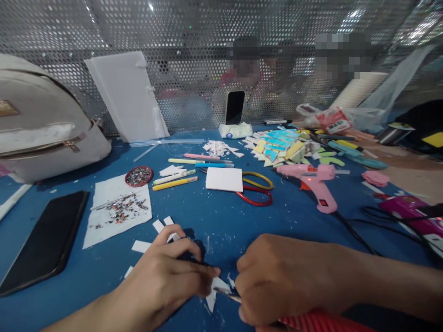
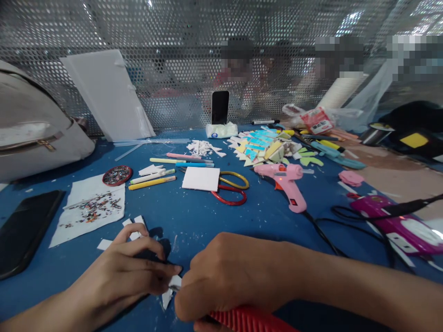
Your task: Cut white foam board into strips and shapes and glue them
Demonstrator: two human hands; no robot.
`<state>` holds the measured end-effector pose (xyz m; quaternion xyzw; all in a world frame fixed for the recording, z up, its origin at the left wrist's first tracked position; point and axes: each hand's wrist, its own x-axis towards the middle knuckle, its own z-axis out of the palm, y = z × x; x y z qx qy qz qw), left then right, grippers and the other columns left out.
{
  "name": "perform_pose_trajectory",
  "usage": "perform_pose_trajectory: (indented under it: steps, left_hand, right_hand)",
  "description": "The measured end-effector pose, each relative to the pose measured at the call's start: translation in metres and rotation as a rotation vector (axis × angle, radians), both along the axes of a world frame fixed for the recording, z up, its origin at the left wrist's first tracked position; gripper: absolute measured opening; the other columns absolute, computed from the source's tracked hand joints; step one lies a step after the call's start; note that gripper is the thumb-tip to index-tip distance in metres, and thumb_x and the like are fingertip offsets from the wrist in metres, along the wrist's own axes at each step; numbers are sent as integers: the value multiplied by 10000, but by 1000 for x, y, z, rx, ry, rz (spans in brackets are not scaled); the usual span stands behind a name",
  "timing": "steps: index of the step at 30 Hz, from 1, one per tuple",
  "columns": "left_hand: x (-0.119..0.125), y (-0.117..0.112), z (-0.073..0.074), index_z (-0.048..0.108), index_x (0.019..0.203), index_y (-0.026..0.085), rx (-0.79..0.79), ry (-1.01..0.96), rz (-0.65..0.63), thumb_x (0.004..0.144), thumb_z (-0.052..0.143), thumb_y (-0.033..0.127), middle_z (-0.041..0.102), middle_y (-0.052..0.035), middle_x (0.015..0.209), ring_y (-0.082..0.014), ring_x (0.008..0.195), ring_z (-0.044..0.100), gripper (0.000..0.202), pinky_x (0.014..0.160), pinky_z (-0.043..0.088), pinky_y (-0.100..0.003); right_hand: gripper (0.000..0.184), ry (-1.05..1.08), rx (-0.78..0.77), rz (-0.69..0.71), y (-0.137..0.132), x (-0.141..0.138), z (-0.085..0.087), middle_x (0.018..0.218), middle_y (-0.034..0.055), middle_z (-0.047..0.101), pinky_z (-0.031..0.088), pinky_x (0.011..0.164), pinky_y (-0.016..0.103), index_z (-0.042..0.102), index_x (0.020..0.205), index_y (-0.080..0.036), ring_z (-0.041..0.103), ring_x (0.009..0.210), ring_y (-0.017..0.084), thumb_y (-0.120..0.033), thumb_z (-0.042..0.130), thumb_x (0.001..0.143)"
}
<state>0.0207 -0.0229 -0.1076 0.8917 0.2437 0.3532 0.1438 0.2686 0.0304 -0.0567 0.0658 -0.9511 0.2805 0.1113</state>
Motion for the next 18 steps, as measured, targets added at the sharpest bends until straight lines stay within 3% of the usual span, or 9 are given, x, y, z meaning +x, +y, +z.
perform_pose_trajectory:
  steps: [11,18]
  left_hand:
    - [0,1,7,674,888,252,12,70,-11,1075,368,328,794,27,913,-163,963,645,366,1062,239,-379]
    - [1,2,-3,684,847,265,53,19,16,1076,325,357,783,22,817,-168,925,646,436,1075,248,-388]
  right_hand:
    - [82,-39,36,-9,1,4,9,712,-48,549,375,624,231,536,848,-184,474,656,107,-165,482,906]
    - [135,-17,-1,-12,-3,2,6,676,-65,511,346,567,235,467,799,-202,447,617,99,-153,526,909]
